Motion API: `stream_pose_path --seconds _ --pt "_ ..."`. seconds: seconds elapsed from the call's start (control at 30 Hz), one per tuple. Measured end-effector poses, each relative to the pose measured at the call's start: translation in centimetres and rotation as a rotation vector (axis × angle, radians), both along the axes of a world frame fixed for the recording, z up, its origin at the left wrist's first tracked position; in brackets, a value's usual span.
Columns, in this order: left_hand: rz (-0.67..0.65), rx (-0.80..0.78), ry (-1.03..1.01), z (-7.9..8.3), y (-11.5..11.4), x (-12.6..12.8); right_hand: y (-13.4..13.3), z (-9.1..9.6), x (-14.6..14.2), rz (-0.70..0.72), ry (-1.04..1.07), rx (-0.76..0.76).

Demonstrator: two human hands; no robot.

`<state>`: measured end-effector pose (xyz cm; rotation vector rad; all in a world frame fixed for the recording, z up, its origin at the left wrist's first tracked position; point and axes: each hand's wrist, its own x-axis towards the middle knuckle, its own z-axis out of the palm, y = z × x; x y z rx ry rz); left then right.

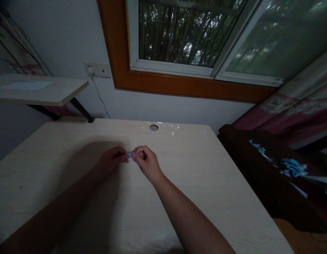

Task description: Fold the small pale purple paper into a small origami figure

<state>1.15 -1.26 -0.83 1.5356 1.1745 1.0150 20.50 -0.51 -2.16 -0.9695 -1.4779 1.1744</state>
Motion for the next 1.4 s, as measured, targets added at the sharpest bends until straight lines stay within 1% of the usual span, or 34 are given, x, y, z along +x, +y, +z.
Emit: stream_pose_path --seconds 0.17,0.27,0.53,0.63,0.9,1.03,1.2,1.4 --pt "-0.007 -0.002 -0.006 0.1 0.0 0.0 0.1 0.5 0.2 -0.024 -0.132 0.167" --pt "-0.007 -0.003 0.007 0.2 0.0 -0.1 0.1 0.8 0.2 -0.009 -0.140 0.216" --pt "0.005 -0.005 0.013 0.7 -0.2 0.3 0.1 1.1 0.2 -0.006 -0.129 0.223" --pt "0.011 -0.032 -0.025 0.7 -0.2 0.3 0.1 1.1 0.1 0.000 -0.135 0.214" --pt "0.023 -0.075 -0.119 0.0 -0.1 0.2 0.1 1.2 0.1 0.007 -0.139 0.221" --pt "0.030 -0.055 -0.087 -0.1 0.0 0.1 0.1 1.3 0.1 0.000 -0.136 0.231" --pt "0.029 -0.031 -0.040 0.2 -0.2 0.0 0.0 1.3 0.1 -0.013 -0.142 0.215" --pt "0.030 -0.039 -0.053 0.3 -0.2 0.1 -0.1 1.0 0.2 -0.017 -0.159 0.203"
